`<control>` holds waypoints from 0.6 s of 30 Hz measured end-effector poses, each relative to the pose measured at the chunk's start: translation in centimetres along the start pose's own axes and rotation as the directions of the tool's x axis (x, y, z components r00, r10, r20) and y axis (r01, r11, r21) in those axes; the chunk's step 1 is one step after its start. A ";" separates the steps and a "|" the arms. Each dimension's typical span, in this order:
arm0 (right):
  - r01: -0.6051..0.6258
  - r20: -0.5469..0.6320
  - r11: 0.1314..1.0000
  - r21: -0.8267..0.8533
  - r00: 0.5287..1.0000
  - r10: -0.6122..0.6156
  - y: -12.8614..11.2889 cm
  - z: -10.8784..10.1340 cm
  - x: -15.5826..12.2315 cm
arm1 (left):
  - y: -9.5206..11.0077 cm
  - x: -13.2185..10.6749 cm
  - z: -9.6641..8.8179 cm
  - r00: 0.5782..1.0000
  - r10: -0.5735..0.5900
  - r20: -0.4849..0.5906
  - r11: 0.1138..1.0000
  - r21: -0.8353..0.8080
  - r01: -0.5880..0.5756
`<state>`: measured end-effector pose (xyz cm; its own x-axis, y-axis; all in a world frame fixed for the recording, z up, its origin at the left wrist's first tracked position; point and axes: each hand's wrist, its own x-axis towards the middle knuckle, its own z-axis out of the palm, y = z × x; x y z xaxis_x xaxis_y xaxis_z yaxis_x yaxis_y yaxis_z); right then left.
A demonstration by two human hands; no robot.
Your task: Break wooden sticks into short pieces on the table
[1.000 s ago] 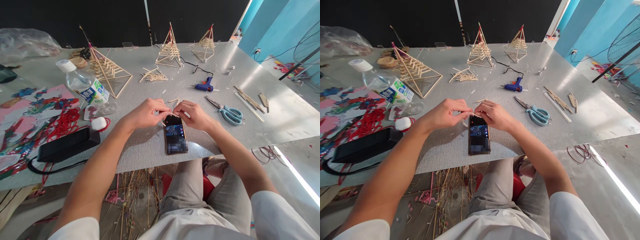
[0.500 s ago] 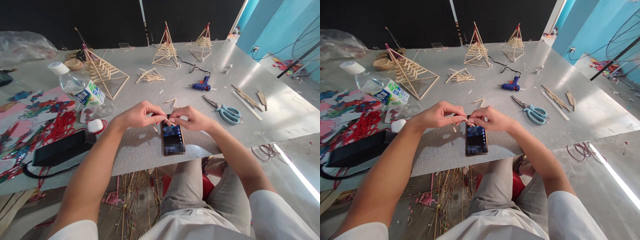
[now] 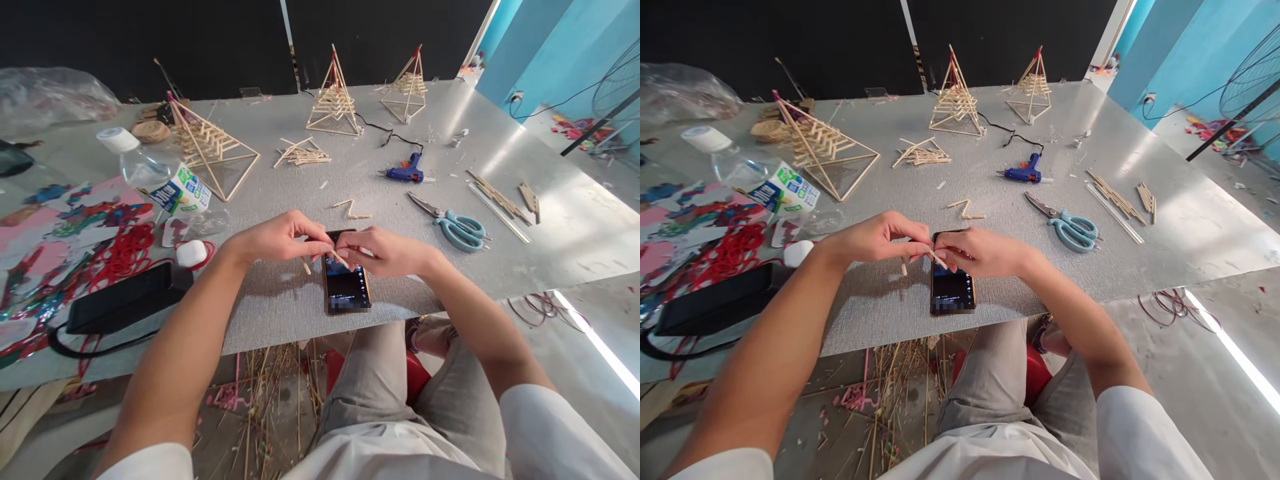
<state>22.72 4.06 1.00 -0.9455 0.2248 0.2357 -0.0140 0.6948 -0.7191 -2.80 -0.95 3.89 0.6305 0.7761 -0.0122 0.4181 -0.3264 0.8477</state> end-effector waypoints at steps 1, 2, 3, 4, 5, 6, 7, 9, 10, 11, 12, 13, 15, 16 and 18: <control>0.012 -0.002 0.999 0.039 1.000 -0.012 -0.1 0.0 0.0 | 0.1 0.0 0.0 1.000 0.003 0.002 1.000 -0.015 -0.003; 0.026 -0.006 0.996 0.086 1.000 -0.026 -0.2 -0.1 0.0 | 0.2 0.0 0.0 1.000 0.008 0.002 0.999 -0.032 -0.007; 0.041 -0.013 0.990 0.133 0.999 -0.040 -0.2 -0.1 0.0 | 0.3 0.0 0.0 1.000 0.011 0.003 0.999 -0.051 -0.011; 0.054 -0.021 0.983 0.174 0.998 -0.051 -0.3 -0.2 0.0 | 0.4 0.0 0.0 1.000 0.014 0.004 0.997 -0.075 -0.014; 0.062 -0.027 0.977 0.205 0.998 -0.058 -0.4 -0.3 0.0 | 0.5 0.0 0.0 1.000 0.017 0.005 0.995 -0.103 -0.016; 0.068 -0.030 0.972 0.226 0.998 -0.063 -0.4 -0.3 0.0 | 0.6 0.0 0.0 1.000 0.020 0.007 0.991 -0.132 -0.019; 0.073 -0.032 0.968 0.238 0.997 -0.067 -0.5 -0.4 0.0 | 0.6 0.0 0.0 1.000 0.025 0.008 0.987 -0.157 -0.023; 0.082 -0.044 0.964 0.252 0.996 -0.073 -0.5 -0.5 0.0 | 0.7 0.1 0.1 0.999 0.037 0.004 0.982 -0.185 -0.035; 0.086 -0.053 0.963 0.257 0.996 -0.075 -0.5 -0.5 0.0 | 0.7 0.1 0.1 0.999 0.041 0.000 0.981 -0.192 -0.040; 0.089 -0.061 0.962 0.258 0.995 -0.076 -0.5 -0.5 0.0 | 0.7 0.1 0.1 0.999 0.043 -0.005 0.980 -0.195 -0.043; 0.091 -0.066 0.962 0.257 0.995 -0.076 -0.6 -0.5 0.0 | 0.6 0.1 0.1 0.999 0.043 -0.011 0.980 -0.195 -0.044; 0.091 -0.064 0.962 0.257 0.995 -0.077 -0.6 -0.5 0.0 | 0.6 0.0 0.1 0.999 0.039 -0.012 0.980 -0.194 -0.041; 0.086 -0.039 0.955 0.282 0.996 -0.079 -0.7 -0.5 0.0 | 0.6 0.0 0.1 1.000 0.030 0.002 0.980 -0.197 -0.029; 0.083 -0.023 0.949 0.305 0.997 -0.080 -0.8 -0.6 0.0 | 0.6 -0.1 0.1 1.000 0.027 0.015 0.979 -0.203 -0.023; 0.074 -0.001 0.933 0.352 0.997 -0.078 -1.0 -0.6 0.0 | 0.7 -0.1 0.1 0.999 0.028 0.045 0.976 -0.218 -0.018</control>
<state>22.94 3.82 2.10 -0.9412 0.1702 0.2918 -0.1974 0.4240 -0.8839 -2.53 -1.28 4.43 0.6707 0.7417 -0.0118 0.2538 -0.2145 0.9432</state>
